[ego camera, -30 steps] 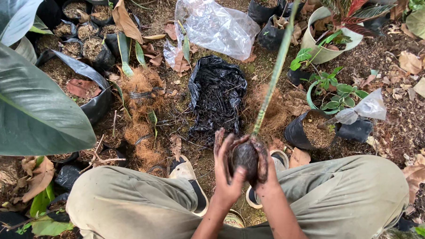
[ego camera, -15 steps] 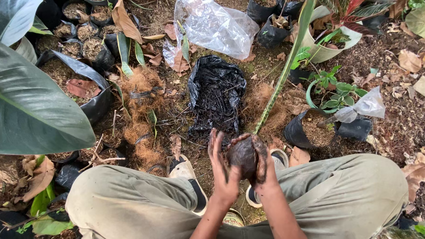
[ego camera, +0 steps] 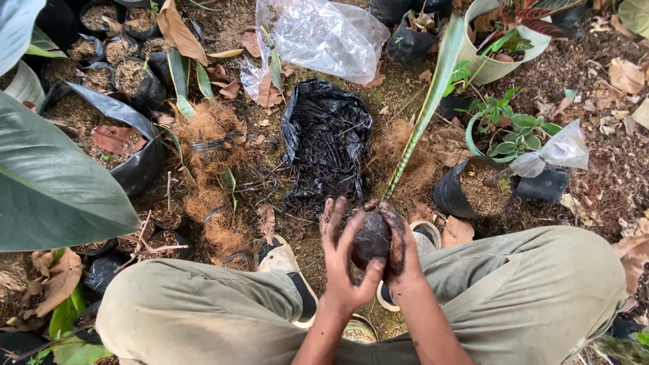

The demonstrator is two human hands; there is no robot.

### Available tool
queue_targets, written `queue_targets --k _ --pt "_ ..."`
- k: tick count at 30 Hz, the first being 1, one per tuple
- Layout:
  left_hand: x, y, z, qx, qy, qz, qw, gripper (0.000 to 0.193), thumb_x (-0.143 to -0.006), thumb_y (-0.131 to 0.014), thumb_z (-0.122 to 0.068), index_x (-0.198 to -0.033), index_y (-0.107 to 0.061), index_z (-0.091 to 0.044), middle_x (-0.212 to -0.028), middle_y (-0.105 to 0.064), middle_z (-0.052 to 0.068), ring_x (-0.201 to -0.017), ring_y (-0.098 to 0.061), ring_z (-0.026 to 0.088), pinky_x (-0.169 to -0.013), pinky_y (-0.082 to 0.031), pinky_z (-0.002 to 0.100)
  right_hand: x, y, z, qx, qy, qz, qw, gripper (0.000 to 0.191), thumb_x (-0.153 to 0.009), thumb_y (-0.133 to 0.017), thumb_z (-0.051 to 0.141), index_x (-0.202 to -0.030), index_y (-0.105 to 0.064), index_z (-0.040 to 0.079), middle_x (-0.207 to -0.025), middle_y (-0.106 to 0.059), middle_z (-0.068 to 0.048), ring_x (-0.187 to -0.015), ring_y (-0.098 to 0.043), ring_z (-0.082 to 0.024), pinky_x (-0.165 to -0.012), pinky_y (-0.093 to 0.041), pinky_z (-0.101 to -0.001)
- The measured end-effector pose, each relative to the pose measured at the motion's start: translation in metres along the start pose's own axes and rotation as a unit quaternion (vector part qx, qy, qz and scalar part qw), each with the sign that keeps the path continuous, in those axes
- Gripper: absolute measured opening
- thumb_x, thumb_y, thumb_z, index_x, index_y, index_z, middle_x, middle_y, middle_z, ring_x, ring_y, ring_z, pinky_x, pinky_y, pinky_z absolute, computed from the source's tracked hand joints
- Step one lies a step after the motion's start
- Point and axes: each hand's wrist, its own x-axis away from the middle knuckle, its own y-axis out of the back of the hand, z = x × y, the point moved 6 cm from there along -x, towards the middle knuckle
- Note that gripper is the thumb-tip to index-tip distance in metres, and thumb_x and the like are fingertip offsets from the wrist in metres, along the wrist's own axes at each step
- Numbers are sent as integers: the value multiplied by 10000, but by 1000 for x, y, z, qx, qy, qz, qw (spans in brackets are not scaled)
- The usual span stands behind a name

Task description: The person sits on the ground and packs soil around the base of a plant stem using both hands. They repeatedly add soil from a nearby bag and compress it into a ball shape around the roots.

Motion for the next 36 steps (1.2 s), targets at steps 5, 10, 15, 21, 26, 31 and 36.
queue_targets --k 5,10,15,21,26,31,36 --pt "-6 17 21 121 86 -43 988 481 -1050 -578 -444 -1322 -695 -66 -1451 -653 235 -1532 -534 388 -1330 -372 525 6 -11 -11 29 -30 55 998 468 -914 -701 330 -1311 -617 96 -1195 -688 -50 -1079 -665 -174 -911 -582 -325" --pt "-11 0 14 249 132 -20 959 640 -1053 -519 -505 -1464 -500 -16 -1594 -367 271 -1536 -334 415 -1272 -257 524 2 0 -9 63 -32 -41 997 546 -845 -655 487 -1239 -612 112 -1127 -700 -79 -998 -713 -254 -831 -663 -419" --pt "-8 4 -5 -68 -32 20 997 596 -999 -495 -522 -1373 -608 -72 -1503 -496 258 -1492 -392 423 -1293 -254 548 -3 -1 0 17 -11 10 1000 539 -926 -677 474 -1265 -592 63 -1170 -666 -119 -1008 -684 -261 -827 -628 -408" --pt "5 11 27 220 160 -95 957 571 -1057 -550 -498 -1358 -646 -23 -1477 -609 251 -1447 -546 406 -1309 -387 555 5 -1 -12 65 15 64 996 528 -909 -697 347 -1366 -569 115 -1344 -629 -61 -1212 -634 -176 -1025 -561 -335" --pt "1 -5 5 86 53 -14 995 646 -1026 -555 -403 -1476 -481 54 -1561 -479 262 -1559 -300 471 -1303 -190 572 2 -1 -6 -18 22 62 998 537 -1019 -663 379 -1402 -523 30 -1312 -610 -152 -1167 -616 -294 -1024 -502 -456" --pt "6 13 8 21 -22 -33 999 446 -1030 -601 -409 -1330 -652 -82 -1479 -577 192 -1467 -502 368 -1271 -367 524 20 -19 5 115 1 126 985 625 -962 -627 448 -1463 -503 97 -1372 -607 -80 -1286 -568 -241 -1103 -448 -412" --pt "13 16 37 357 161 -170 904 505 -1060 -577 -462 -1304 -627 -23 -1456 -589 258 -1446 -515 418 -1271 -401 562 26 -41 0 129 31 180 975 635 -977 -641 513 -1458 -526 114 -1470 -568 -35 -1384 -523 -177 -1188 -408 -350"
